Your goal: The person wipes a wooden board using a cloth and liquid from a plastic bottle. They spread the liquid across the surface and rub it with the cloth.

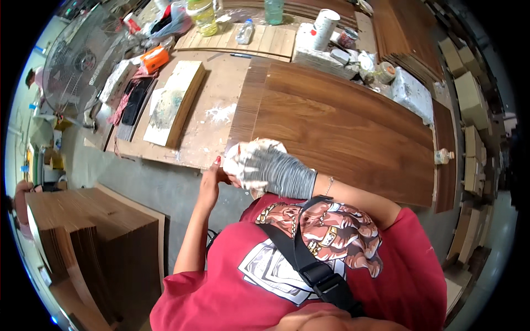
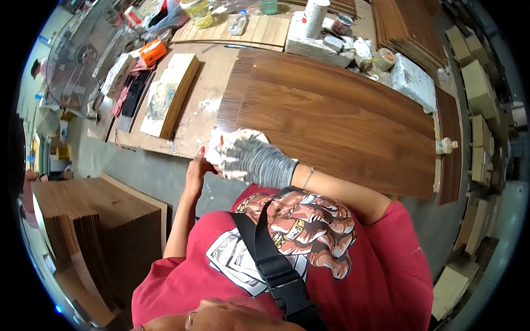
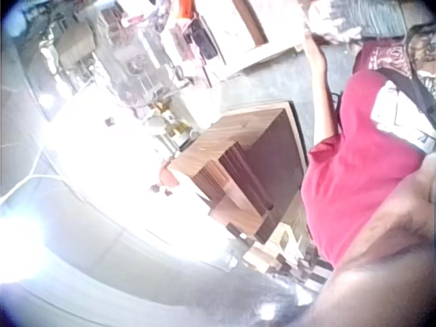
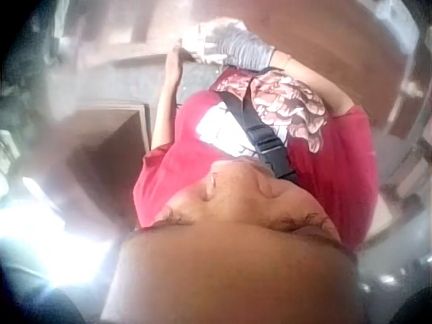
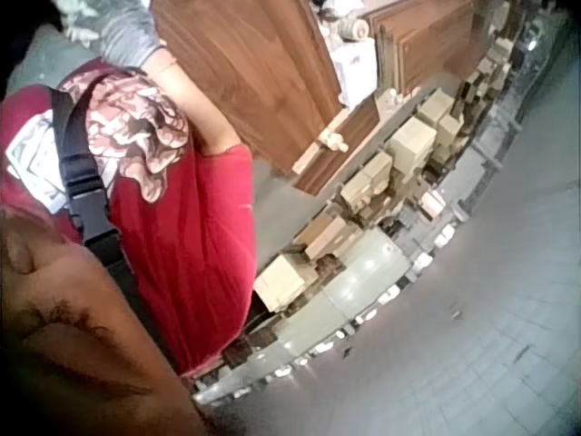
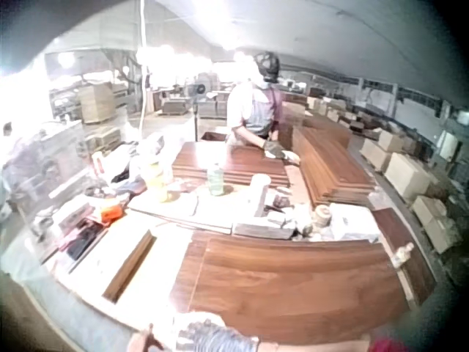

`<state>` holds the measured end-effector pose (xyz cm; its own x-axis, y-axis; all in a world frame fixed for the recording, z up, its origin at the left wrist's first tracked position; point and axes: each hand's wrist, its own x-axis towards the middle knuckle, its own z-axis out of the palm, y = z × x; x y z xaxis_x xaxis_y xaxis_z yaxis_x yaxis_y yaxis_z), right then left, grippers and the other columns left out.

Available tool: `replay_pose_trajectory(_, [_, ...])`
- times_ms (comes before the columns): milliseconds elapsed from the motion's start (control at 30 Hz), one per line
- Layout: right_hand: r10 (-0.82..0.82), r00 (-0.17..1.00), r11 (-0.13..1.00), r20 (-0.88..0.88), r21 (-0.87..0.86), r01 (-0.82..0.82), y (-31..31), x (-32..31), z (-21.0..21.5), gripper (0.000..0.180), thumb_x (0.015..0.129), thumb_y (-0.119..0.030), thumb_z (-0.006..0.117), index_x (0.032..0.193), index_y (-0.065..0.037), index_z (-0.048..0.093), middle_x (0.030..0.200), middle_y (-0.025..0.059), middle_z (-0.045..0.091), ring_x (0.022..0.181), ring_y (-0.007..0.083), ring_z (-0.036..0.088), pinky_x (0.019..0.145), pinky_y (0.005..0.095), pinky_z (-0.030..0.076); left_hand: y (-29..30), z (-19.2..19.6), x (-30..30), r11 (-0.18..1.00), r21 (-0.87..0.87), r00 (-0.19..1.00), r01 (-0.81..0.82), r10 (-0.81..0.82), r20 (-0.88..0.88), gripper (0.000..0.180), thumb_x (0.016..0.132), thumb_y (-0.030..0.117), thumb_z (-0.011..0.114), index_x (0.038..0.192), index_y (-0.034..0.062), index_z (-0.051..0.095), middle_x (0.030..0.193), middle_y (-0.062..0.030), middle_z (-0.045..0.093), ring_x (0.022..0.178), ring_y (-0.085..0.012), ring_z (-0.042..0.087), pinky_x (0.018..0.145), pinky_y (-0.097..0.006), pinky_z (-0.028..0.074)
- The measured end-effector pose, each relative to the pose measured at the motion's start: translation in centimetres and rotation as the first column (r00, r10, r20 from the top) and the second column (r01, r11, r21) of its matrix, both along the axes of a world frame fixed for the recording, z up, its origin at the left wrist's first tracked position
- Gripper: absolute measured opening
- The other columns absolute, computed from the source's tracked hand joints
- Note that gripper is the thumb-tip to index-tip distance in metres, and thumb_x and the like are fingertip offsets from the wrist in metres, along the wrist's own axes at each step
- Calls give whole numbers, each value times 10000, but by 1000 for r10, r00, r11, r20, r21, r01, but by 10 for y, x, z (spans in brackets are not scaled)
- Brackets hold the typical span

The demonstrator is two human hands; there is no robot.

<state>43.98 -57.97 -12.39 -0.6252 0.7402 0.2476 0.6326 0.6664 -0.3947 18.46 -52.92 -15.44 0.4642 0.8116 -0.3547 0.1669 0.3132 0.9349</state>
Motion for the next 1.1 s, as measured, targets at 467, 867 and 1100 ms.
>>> replay_pose_trajectory(467, [-88, 996, 996, -29, 30, 89, -35, -11, 12, 535, 935, -250, 567, 1469, -248, 536, 1493, 45, 508, 1402, 233, 463, 1192, 433, 343, 29, -9, 22, 965, -241, 992, 103, -119, -49, 446, 1061, 375, 531, 1030, -5, 763, 899, -37, 745, 830, -114, 662, 808, -269, 493])
replay_pose_trajectory(867, [-269, 954, 950, 131, -129, 285, -136, 65, 18, 458, 992, -363, 562, 1401, -161, 602, 1506, 53, 525, 1432, 246, 448, 1213, 403, 320, 30, 6, 19, 960, -167, 973, 225, -212, 92, 376, 1033, 327, 613, 1099, -24, 728, 991, -99, 766, 911, -164, 708, 914, -311, 521])
replay_pose_trajectory(1100, [-495, 839, 826, 224, -179, 535, -201, 175, 58, 475, 954, -321, 569, 1397, -149, 583, 1572, 169, 432, 1498, 373, 342, 1244, 491, 226, 28, -8, 7, 950, -161, 960, 266, -247, 129, 327, 1050, 277, 596, 1121, -8, 737, 1006, -76, 773, 943, -134, 699, 922, -303, 519])
